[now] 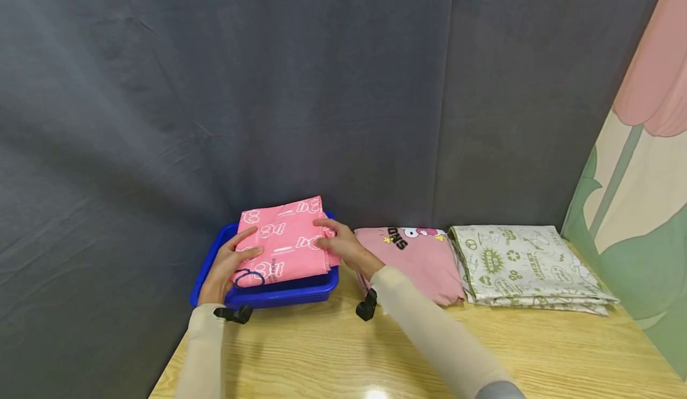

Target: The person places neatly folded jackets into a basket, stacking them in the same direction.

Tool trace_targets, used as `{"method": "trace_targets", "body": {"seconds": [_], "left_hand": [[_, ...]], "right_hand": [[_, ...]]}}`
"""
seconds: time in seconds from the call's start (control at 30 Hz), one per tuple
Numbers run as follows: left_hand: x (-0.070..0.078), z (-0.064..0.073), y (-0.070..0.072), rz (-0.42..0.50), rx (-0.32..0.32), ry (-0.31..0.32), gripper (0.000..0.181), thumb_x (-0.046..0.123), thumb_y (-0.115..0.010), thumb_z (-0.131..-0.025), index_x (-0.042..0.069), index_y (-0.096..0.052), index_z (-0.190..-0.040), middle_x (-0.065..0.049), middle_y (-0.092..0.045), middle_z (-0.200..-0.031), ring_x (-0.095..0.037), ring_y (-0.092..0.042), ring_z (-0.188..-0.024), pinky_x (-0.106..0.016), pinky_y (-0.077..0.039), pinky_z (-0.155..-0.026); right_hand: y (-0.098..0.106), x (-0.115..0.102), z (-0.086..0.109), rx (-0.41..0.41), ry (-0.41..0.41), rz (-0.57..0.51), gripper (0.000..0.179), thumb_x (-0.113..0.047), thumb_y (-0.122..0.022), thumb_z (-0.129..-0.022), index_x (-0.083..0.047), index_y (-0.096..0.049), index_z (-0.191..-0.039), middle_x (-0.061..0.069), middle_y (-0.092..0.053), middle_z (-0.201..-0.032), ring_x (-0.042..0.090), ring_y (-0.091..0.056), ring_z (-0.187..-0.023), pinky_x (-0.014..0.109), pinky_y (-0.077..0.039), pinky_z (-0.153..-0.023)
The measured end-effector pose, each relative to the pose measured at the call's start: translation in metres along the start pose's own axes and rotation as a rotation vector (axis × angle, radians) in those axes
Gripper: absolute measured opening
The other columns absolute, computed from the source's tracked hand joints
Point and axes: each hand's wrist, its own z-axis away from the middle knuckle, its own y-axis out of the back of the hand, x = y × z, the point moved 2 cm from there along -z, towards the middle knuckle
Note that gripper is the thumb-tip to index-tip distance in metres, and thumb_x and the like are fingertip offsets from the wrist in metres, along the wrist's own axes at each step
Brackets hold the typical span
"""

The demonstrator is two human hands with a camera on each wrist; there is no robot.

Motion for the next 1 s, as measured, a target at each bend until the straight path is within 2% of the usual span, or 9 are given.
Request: {"method": "trace_targets", "body": {"seconds": [0.17,0.33,0.5,0.67,0.8,0.9,1.0], "left_hand": [[-0.005,-0.001,0.009,-0.076,0.006,-0.002,0.075,0.016,-0.078,-0.097,0.020,-0.045,-0.164,-0.014,-0.031,-0.168,-0.007,-0.061,-0.092,-0.016,-0.055,-0.077],[-0.010,-0.002,0.015,-0.138,0.014,-0.003,0.074,0.014,-0.079,-0.096,0.015,-0.047,-0.162,-0.017,-0.038,-0.162,-0.007,-0.059,-0.089,-0.018,-0.053,-0.076],[-0.015,-0.002,0.020,-0.220,-0.003,-0.007,0.074,0.018,-0.079,-0.097,0.015,-0.046,-0.162,-0.020,-0.041,-0.161,-0.010,-0.061,-0.092,-0.019,-0.053,-0.075],[-0.021,-0.004,0.021,-0.243,-0.003,0.009,0.073,0.017,-0.078,-0.097,0.013,-0.046,-0.162,-0.021,-0.042,-0.161,-0.010,-0.062,-0.090,-0.018,-0.053,-0.075],[-0.026,-0.005,0.022,-0.246,0.017,0.049,0.072,0.015,-0.080,-0.095,0.012,-0.049,-0.160,-0.020,-0.053,-0.147,-0.009,-0.064,-0.082,-0.020,-0.054,-0.071],[-0.027,-0.005,0.022,-0.240,0.013,0.081,0.072,0.013,-0.079,-0.094,0.011,-0.048,-0.160,-0.020,-0.058,-0.135,-0.008,-0.066,-0.075,-0.022,-0.055,-0.066],[-0.028,-0.004,0.021,-0.244,0.002,0.107,0.073,0.012,-0.078,-0.094,0.011,-0.047,-0.161,-0.022,-0.055,-0.143,-0.008,-0.065,-0.074,-0.022,-0.055,-0.065]], "right_hand": [[-0.010,0.006,-0.006,0.005,0.011,0.034,0.053,-0.001,-0.070,-0.096,-0.009,-0.061,-0.148,0.024,-0.056,-0.151,0.020,-0.066,-0.098,0.028,-0.060,-0.083],[-0.019,0.013,-0.009,0.002,0.009,0.062,0.053,0.000,-0.069,-0.095,-0.007,-0.061,-0.146,0.024,-0.056,-0.148,0.021,-0.063,-0.101,0.026,-0.055,-0.083],[-0.026,0.015,-0.010,0.002,0.054,0.094,0.053,0.005,-0.069,-0.091,0.000,-0.060,-0.143,0.026,-0.057,-0.146,0.020,-0.061,-0.095,0.025,-0.052,-0.080],[-0.034,0.010,-0.011,0.013,0.061,0.227,0.052,0.007,-0.070,-0.090,0.002,-0.061,-0.141,0.025,-0.057,-0.150,0.027,-0.062,-0.107,0.034,-0.057,-0.089],[-0.039,0.008,-0.012,0.031,0.045,0.336,0.052,0.006,-0.072,-0.088,0.001,-0.063,-0.139,0.024,-0.060,-0.147,0.033,-0.061,-0.117,0.044,-0.057,-0.099],[-0.041,0.006,-0.011,0.050,0.040,0.434,0.051,0.005,-0.074,-0.085,0.000,-0.065,-0.136,0.023,-0.066,-0.140,0.033,-0.063,-0.114,0.044,-0.056,-0.100],[-0.044,0.005,-0.011,0.065,0.032,0.526,0.050,0.006,-0.075,-0.083,0.000,-0.066,-0.132,0.022,-0.071,-0.131,0.031,-0.064,-0.108,0.042,-0.056,-0.096]]}}
